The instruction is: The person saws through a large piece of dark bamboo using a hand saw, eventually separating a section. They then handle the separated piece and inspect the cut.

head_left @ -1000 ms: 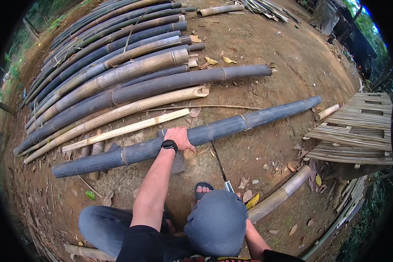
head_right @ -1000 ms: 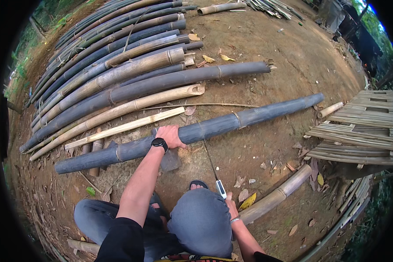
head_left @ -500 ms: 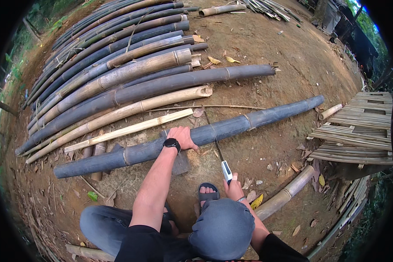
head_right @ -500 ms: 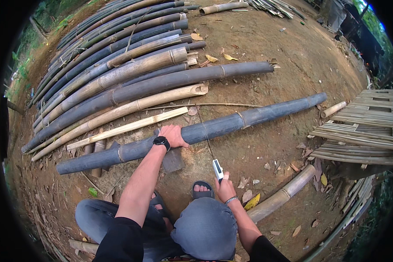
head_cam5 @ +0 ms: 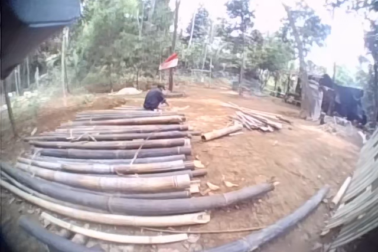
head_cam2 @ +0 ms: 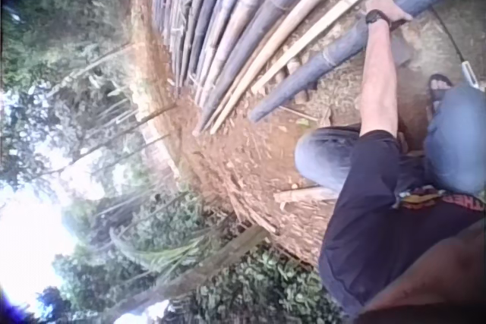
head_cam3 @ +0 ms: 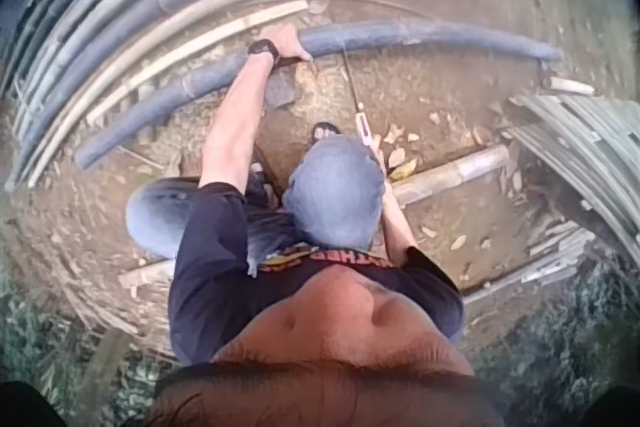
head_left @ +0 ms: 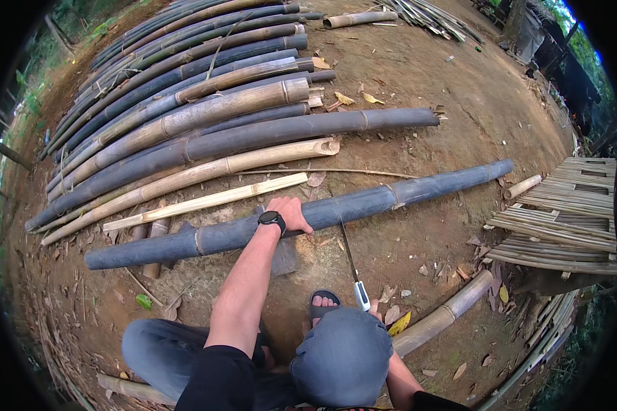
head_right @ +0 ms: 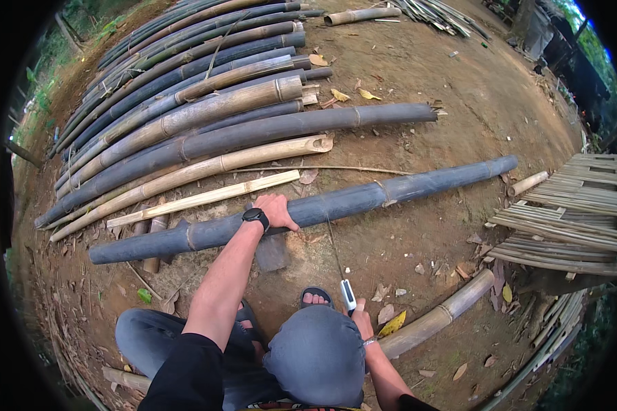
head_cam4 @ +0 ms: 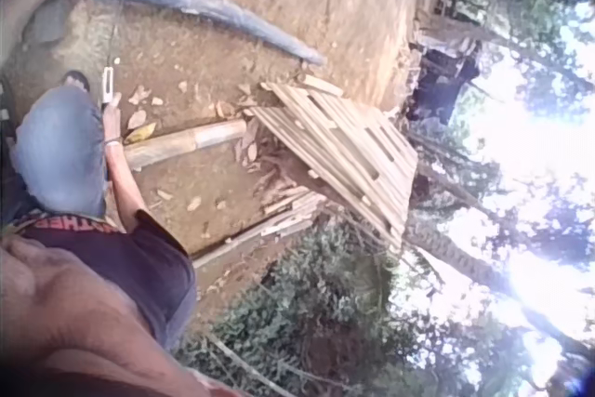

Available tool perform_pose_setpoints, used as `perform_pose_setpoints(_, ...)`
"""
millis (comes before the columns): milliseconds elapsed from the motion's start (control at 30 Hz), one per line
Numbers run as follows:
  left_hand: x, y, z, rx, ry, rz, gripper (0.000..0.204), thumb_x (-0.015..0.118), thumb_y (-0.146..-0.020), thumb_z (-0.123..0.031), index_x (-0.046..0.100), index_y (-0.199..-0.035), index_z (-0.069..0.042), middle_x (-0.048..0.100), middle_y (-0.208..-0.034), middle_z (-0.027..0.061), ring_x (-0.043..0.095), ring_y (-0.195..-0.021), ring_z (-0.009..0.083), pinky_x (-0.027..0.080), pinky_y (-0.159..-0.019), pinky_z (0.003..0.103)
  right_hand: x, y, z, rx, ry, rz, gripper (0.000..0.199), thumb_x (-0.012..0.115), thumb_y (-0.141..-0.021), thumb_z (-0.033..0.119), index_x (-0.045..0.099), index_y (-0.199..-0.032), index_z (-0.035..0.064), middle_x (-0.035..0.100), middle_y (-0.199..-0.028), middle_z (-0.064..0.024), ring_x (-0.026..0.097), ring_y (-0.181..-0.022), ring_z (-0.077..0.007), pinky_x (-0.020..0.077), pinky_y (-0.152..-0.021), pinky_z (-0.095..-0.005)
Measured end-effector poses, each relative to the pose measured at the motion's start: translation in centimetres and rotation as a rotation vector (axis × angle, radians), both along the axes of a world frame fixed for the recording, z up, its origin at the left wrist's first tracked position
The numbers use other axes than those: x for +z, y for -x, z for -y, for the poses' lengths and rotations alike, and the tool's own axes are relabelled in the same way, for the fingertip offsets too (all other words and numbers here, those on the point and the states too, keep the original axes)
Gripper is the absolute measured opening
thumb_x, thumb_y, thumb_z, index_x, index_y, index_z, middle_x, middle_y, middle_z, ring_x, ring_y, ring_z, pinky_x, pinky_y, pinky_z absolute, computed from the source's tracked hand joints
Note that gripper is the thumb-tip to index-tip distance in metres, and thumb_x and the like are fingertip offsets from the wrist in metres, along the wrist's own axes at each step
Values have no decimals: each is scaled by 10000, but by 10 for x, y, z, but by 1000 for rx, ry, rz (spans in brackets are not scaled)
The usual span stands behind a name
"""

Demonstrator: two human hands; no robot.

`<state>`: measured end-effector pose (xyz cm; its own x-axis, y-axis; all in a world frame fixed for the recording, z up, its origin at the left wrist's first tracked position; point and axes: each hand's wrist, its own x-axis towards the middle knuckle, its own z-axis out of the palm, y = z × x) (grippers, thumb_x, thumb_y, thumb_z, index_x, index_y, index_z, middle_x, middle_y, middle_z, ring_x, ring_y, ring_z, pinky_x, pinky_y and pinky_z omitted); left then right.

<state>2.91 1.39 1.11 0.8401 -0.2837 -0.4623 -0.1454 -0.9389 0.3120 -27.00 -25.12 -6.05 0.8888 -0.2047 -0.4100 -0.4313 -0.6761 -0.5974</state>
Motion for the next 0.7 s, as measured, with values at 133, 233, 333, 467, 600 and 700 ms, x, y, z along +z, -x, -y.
perform_pose_setpoints(133, -10, -4, -7, -5, -24, -56, 766, 818, -487, -562, 723, -1004, -5, 720, -965, 230, 701, -911, 356, 553, -824, 419, -4, -75, -25, 97, -43, 152, 422, 600, -951, 267, 351, -1137, -17, 615, -723, -341, 615, -744, -539, 449, -592, -584)
perform_pose_setpoints(233, 2, -6, 1, 2, 25, -48, 761, 819, -487, -566, 723, -985, 2, 722, -943, 224, 703, -896, 353, 552, -808, 422, -5, -6, -7, -24, -32, 16, 370, 568, -966, 228, 365, -1136, -31, 619, -723, -327, 615, -748, -533, 457, -576, -564)
perform_pose_setpoints(333, -3, -1, -8, 21, 4, -51, 762, 819, -485, -573, 724, -970, 7, 723, -933, 218, 703, -888, 350, 551, -799, 422, 27, -32, -12, 69, -67, 38, 381, 596, -948, 199, 367, -1132, -44, 619, -723, -327, 611, -733, -533, 459, -573, -566)
perform_pose_setpoints(467, -3, -14, -3, -6, 23, -83, 768, 821, -476, -585, 724, -940, 19, 725, -921, 211, 703, -874, 350, 547, -784, 421, -4, -72, -16, 111, 52, 166, 423, 620, -938, 213, 356, -1133, -54, 620, -731, -330, 610, -711, -527, 466, -568, -586)
perform_pose_setpoints(600, -5, -17, -2, 10, 38, -109, 785, 832, -470, -575, 721, -961, 26, 724, -959, 215, 702, -907, 345, 547, -803, 419, 0, 0, -2, -7, -11, 63, 420, 633, -925, 218, 345, -1117, -21, 620, -720, -327, 620, -718, -523, 460, -581, -593)
perform_pose_setpoints(700, -8, -18, -7, 6, 35, -107, 782, 828, -473, -577, 725, -965, 21, 724, -946, 215, 702, -900, 346, 545, -802, 414, 24, -54, -9, 112, -4, 119, 420, 634, -925, 215, 343, -1110, -24, 620, -729, -335, 621, -719, -521, 460, -582, -592)
